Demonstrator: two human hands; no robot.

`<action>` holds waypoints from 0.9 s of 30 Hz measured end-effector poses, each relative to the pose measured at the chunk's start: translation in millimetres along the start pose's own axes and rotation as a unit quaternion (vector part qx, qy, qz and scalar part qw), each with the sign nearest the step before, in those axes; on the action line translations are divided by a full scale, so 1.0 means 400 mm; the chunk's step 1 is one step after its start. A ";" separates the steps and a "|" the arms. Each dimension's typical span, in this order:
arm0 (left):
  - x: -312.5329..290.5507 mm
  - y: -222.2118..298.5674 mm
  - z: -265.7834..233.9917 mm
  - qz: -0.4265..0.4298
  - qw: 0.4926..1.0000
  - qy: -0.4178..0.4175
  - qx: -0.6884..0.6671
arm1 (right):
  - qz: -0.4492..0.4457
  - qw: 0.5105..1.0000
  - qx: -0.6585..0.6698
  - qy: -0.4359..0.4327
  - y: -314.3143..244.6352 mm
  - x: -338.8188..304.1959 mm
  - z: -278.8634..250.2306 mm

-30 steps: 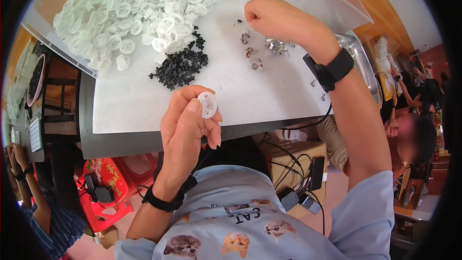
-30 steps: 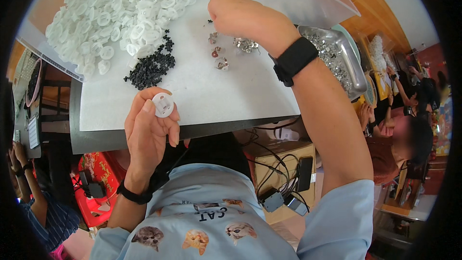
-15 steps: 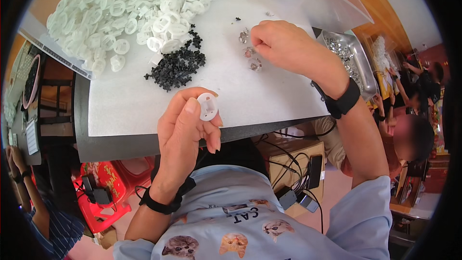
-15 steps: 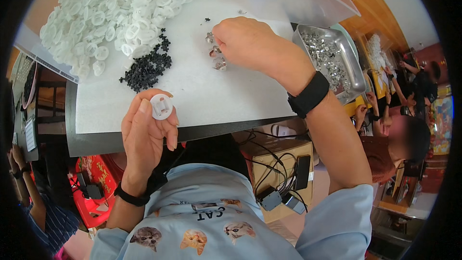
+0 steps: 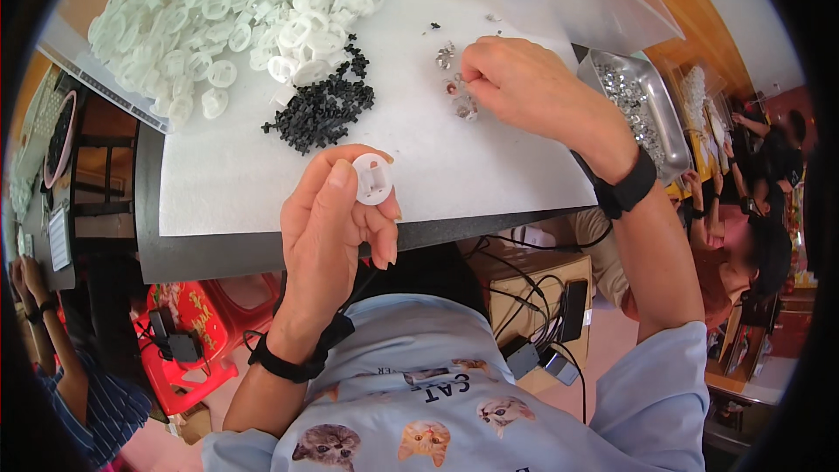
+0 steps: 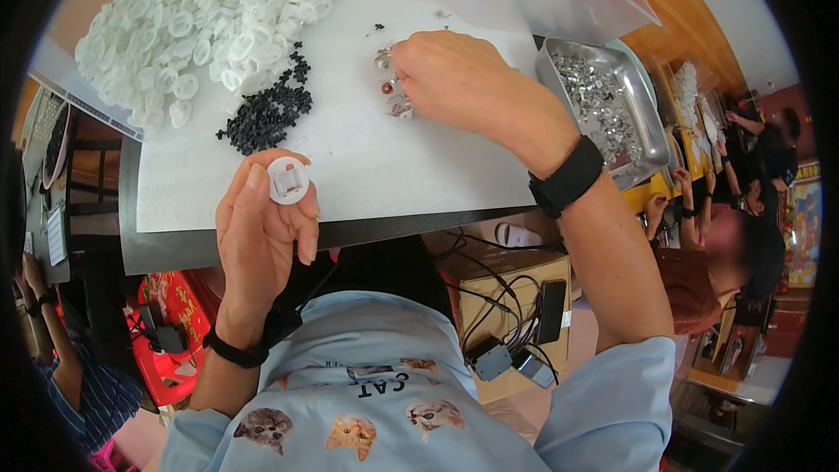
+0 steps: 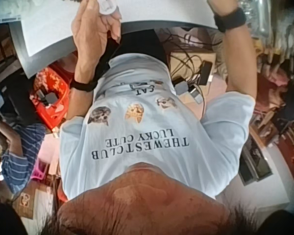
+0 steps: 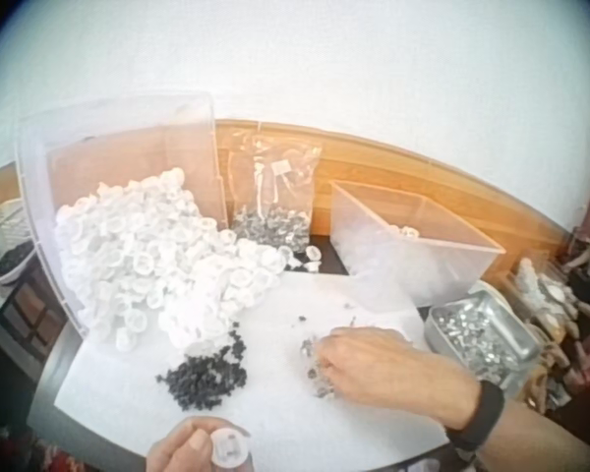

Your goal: Manually assembling small white plastic components by inserting metal pins and black plastic parts.

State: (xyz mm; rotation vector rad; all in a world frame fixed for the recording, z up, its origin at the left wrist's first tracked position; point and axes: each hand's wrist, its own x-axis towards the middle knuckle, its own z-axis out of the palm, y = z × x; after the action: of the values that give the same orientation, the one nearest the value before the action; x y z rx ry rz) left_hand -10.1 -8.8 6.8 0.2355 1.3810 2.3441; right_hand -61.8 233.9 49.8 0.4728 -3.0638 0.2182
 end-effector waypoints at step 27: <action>0.008 0.015 0.007 -0.025 1.000 0.012 -0.003 | 0.002 0.984 0.177 0.005 -0.035 -0.030 -0.060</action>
State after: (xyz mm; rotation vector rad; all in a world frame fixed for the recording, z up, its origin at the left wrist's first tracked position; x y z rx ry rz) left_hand -13.8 -8.0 13.3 0.1708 1.3745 2.3172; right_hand -45.8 227.8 74.9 0.4728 -3.0213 0.7690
